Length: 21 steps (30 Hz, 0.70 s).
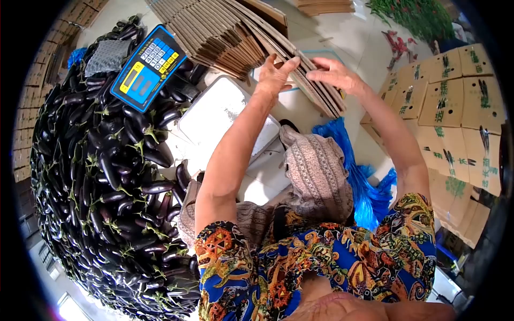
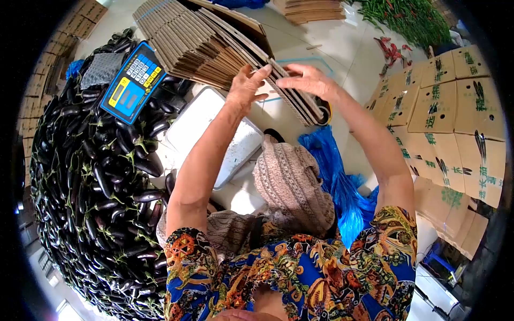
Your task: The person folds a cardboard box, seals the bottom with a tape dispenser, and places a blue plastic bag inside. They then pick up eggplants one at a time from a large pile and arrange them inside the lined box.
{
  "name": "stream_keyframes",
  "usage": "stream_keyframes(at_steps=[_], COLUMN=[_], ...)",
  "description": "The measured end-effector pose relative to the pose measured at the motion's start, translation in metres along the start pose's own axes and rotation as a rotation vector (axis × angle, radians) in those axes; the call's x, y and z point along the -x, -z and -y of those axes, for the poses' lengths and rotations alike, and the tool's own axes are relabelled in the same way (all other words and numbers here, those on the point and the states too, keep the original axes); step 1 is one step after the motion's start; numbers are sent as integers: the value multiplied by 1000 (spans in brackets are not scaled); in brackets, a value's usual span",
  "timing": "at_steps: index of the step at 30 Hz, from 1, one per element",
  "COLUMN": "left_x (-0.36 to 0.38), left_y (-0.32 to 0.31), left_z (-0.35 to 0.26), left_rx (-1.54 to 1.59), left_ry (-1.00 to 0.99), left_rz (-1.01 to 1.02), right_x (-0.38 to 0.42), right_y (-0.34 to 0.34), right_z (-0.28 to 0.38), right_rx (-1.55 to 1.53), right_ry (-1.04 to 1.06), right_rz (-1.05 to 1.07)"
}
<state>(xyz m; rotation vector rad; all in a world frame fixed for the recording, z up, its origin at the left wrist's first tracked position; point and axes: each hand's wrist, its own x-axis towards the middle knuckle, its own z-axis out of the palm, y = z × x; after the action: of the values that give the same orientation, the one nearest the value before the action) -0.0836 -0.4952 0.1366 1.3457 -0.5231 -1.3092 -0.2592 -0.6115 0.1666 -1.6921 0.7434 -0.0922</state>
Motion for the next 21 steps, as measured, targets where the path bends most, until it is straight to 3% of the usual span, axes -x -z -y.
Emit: stream_keyframes(at_steps=[4, 7, 11, 12, 13, 15, 18, 21], left_x=[-5, 1, -9, 1, -1, 0, 7, 0], left_y=[9, -15, -17, -19, -20, -14, -8, 1], left_z=[-2, -12, -18, -24, -14, -7, -5, -1], left_rx=[15, -53, -138, -206, -246, -85, -36, -62], left_ry=[43, -2, 49, 36, 9, 28, 3, -24], left_rz=[27, -162, -161, -175, -211, -69, -61, -45], right_x=[3, 1, 2, 3, 7, 10, 9, 0], right_y=[31, 26, 37, 36, 51, 62, 50, 65], right_z=[1, 16, 3, -1, 2, 2, -24, -19], right_rx=[275, 495, 597, 482, 424, 536, 573, 705], right_ry=[22, -21, 46, 95, -17, -57, 265, 99], right_rz=[-106, -64, -232, -306, -196, -156, -388, -232])
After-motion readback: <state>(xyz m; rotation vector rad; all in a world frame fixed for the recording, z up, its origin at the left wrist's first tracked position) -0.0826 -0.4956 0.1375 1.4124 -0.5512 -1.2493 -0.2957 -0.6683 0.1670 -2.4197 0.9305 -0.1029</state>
